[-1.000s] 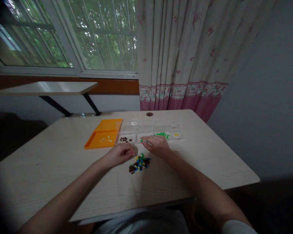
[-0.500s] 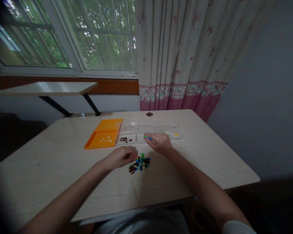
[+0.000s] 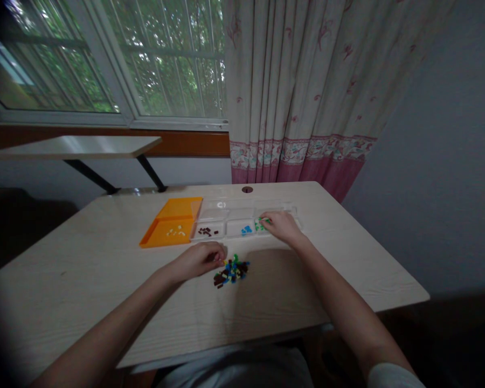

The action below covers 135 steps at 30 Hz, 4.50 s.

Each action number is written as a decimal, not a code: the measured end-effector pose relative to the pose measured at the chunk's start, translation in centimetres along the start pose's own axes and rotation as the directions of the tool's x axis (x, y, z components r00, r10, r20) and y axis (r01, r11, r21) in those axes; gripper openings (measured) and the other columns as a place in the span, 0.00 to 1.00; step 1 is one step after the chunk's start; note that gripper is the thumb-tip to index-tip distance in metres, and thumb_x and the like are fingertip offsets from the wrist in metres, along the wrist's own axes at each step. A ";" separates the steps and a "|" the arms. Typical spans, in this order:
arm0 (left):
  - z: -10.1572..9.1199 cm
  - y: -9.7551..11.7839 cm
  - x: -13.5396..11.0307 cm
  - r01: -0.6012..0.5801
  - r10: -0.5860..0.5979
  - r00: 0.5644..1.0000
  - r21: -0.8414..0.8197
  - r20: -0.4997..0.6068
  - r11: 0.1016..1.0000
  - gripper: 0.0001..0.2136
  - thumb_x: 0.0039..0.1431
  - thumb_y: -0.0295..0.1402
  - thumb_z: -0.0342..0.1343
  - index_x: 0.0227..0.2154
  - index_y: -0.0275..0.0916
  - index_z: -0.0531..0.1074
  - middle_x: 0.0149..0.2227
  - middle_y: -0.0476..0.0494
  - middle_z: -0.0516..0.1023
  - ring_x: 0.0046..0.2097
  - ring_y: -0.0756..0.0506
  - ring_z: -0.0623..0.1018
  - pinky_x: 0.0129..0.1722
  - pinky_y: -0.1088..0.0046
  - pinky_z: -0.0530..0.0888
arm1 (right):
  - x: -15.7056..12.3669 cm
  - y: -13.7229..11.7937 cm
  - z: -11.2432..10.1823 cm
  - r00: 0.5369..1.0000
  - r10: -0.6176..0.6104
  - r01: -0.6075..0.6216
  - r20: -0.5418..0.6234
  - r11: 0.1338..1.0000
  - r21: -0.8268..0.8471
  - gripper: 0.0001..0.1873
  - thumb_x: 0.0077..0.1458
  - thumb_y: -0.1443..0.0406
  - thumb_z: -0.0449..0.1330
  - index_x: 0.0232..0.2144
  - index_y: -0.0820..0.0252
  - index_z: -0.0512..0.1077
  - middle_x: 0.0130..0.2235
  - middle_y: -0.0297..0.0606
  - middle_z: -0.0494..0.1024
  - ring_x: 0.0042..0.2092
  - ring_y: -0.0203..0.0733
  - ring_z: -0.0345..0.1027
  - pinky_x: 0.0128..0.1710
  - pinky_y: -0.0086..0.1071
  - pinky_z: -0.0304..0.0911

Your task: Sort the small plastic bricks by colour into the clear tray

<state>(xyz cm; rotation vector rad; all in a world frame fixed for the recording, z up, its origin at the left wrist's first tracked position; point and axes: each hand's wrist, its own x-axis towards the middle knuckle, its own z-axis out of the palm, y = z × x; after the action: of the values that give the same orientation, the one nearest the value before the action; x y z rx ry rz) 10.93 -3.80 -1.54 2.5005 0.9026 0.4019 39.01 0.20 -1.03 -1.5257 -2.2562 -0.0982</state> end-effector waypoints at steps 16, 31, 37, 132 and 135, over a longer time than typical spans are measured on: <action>0.1 -0.1 0.3 -0.006 -0.006 0.997 -0.151 -0.079 0.989 0.05 0.53 0.31 0.53 0.28 0.35 0.71 0.26 0.48 0.71 0.29 0.52 0.69 0.29 0.79 0.64 | -0.5 -3.0 0.2 0.992 -0.122 0.119 0.020 0.986 0.120 0.12 0.55 0.63 0.51 0.36 0.56 0.74 0.28 0.34 0.77 0.28 0.34 0.68 0.28 0.25 0.57; -0.3 0.8 0.3 -0.008 -0.030 0.949 -0.120 -0.314 0.993 0.09 0.54 0.37 0.54 0.28 0.36 0.72 0.26 0.48 0.71 0.28 0.52 0.68 0.28 0.79 0.63 | -2.3 -7.7 2.8 0.899 -0.416 0.435 -0.138 0.886 0.159 0.10 0.55 0.60 0.53 0.32 0.54 0.73 0.28 0.31 0.78 0.29 0.31 0.70 0.30 0.23 0.58; -0.3 0.7 0.4 0.009 -0.046 0.947 -0.115 -0.319 0.993 0.09 0.54 0.37 0.54 0.34 0.37 0.72 0.28 0.48 0.70 0.27 0.52 0.67 0.28 0.79 0.64 | -2.1 -7.6 2.2 0.894 -0.419 0.439 -0.155 0.891 0.121 0.10 0.56 0.62 0.52 0.32 0.56 0.74 0.26 0.33 0.78 0.28 0.32 0.70 0.29 0.23 0.59; 1.5 0.9 1.8 0.061 -0.059 0.992 0.022 -0.114 0.998 0.08 0.55 0.32 0.49 0.32 0.40 0.74 0.34 0.46 0.73 0.37 0.48 0.72 0.37 0.76 0.68 | -1.3 -6.9 0.1 0.940 -0.193 0.250 -0.283 0.951 0.180 0.15 0.55 0.59 0.51 0.29 0.56 0.75 0.26 0.35 0.78 0.26 0.33 0.70 0.31 0.25 0.61; 1.5 0.9 1.8 0.058 -0.055 0.992 0.021 -0.115 0.998 0.08 0.54 0.32 0.49 0.31 0.40 0.74 0.34 0.46 0.73 0.37 0.48 0.72 0.37 0.76 0.67 | -1.3 -7.0 0.0 0.937 -0.201 0.260 -0.286 0.948 0.185 0.15 0.56 0.59 0.50 0.30 0.56 0.75 0.25 0.35 0.78 0.25 0.33 0.69 0.30 0.25 0.61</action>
<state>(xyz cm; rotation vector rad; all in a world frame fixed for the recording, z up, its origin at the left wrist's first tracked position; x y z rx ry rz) 13.32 -3.67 -2.13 2.4887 1.0264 0.5235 33.13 -3.68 -0.32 -1.0600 -2.1413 -0.1079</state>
